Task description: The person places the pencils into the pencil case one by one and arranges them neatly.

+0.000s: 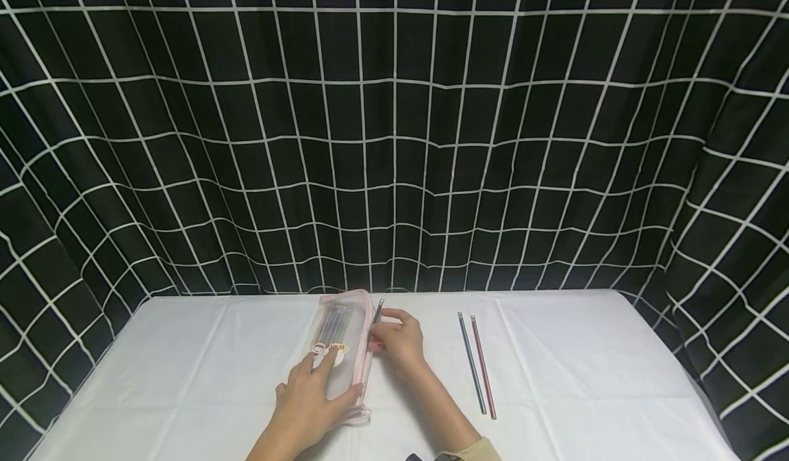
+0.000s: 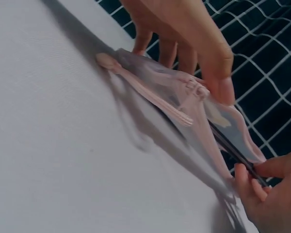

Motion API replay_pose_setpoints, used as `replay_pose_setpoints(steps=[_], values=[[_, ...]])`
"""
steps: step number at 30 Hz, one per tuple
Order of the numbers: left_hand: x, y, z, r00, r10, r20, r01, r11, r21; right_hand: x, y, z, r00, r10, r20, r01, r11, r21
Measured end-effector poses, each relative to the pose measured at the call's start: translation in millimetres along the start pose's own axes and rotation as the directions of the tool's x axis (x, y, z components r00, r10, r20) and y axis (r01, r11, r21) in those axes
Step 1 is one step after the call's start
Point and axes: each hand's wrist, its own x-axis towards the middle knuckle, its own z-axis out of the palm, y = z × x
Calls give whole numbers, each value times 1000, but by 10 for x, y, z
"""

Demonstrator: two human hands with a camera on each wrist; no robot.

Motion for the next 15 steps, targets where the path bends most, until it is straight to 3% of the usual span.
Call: replay_pose_setpoints(steps=[15], values=[[-1,3,15,1000,1,-7,-1,1000,8,-49,63,101,999,-7,-45,5,999,-47]])
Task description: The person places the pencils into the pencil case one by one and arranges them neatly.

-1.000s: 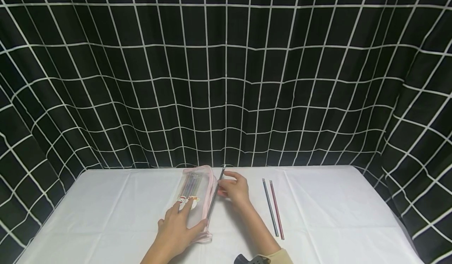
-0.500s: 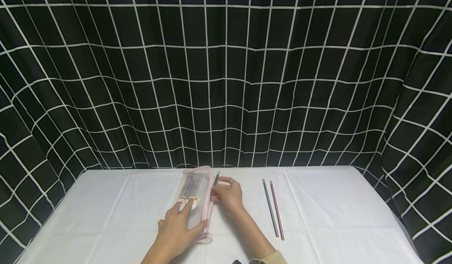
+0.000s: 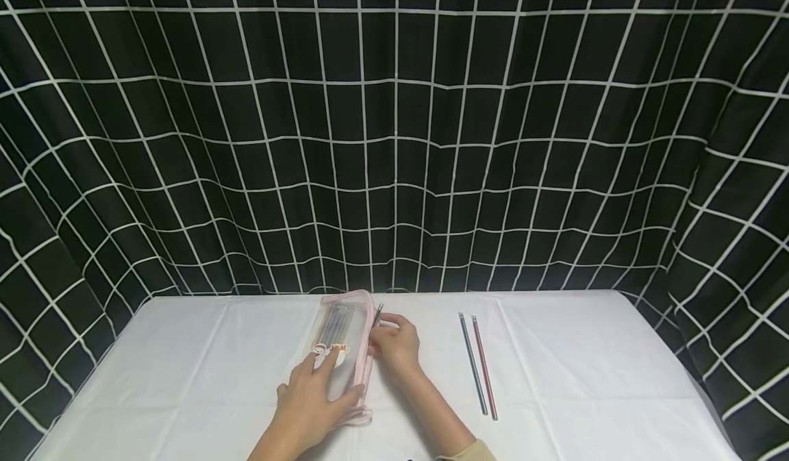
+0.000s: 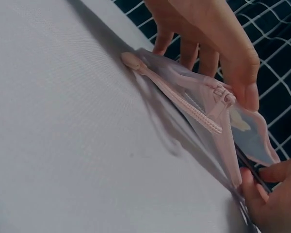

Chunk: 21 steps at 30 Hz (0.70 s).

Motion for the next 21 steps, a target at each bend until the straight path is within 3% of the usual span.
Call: replay_pose_setpoints(steps=[11,21], values=[[-11,7,-3,1000,2,-3,-2,1000,3,15,34,-4,1000,4,29,-3,999,-49],[-9,15,6,1000,-3,-3,3,1000,5,47,-43,-109,998,39,51,-41,998,39]])
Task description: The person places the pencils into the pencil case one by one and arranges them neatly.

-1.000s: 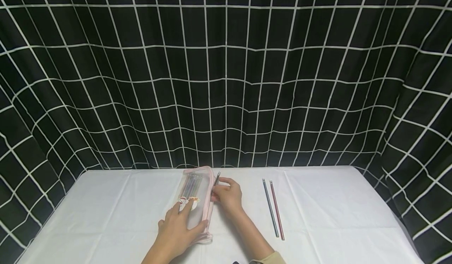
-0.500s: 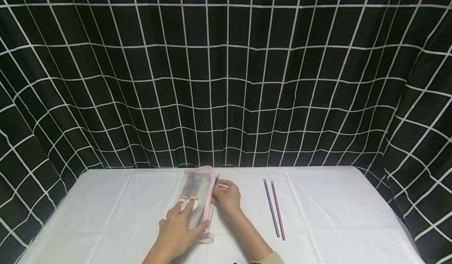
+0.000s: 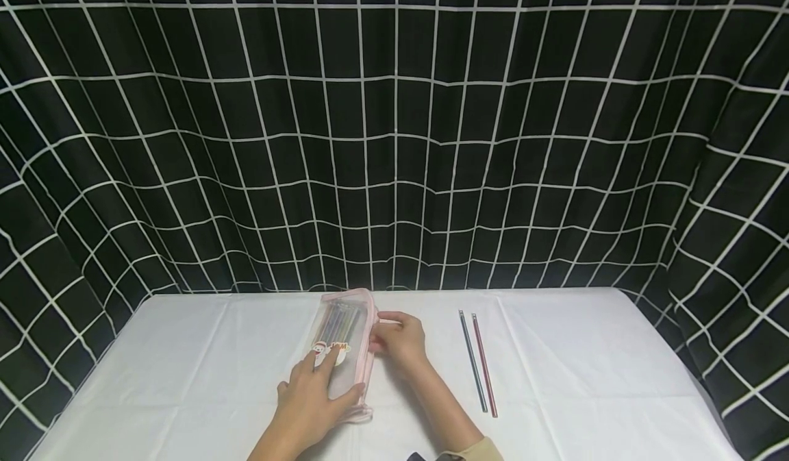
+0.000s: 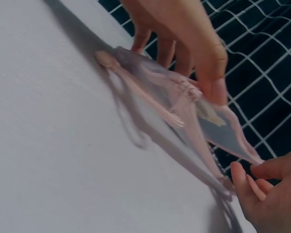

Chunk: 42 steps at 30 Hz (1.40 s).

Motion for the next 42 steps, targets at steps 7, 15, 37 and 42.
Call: replay_pose_setpoints(steps=[7,15,37,42], values=[[18,6,-7,1000,5,-10,-5,1000,14,-7,-119,-104,1000,-13,-3,13,1000,12],[23,-8,-8,1000,-2,-1,2,1000,16,-8,-202,-219,999,-31,14,31,999,37],[18,-8,-2,1000,-14,14,14,1000,17,30,-270,-538,986,-77,147,80,997,-9],[19,2,-6,1000,-15,20,15,1000,15,23,-309,-642,987,-69,144,76,996,-44]])
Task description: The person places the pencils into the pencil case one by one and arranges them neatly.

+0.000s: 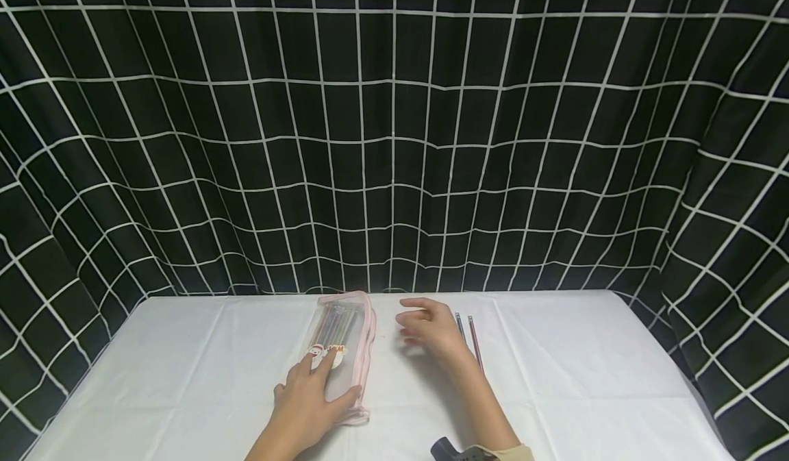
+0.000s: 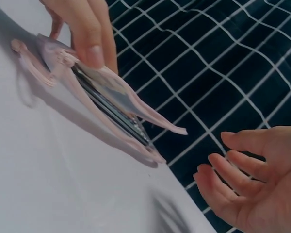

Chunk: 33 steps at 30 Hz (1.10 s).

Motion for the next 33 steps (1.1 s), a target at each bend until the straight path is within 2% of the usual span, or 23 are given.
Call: replay_pose_setpoints(steps=[15,25,33], values=[[2,7,14,1000,11,-4,-11,1000,-6,-28,-48,-303,996,-6,-87,-7,990,-143],[0,1,13,1000,14,-7,-15,1000,-6,-16,-49,-511,981,6,-193,-52,970,-236],[3,-1,15,1000,17,-11,-17,1000,-2,-30,-17,-632,973,47,-227,-118,943,-312]])
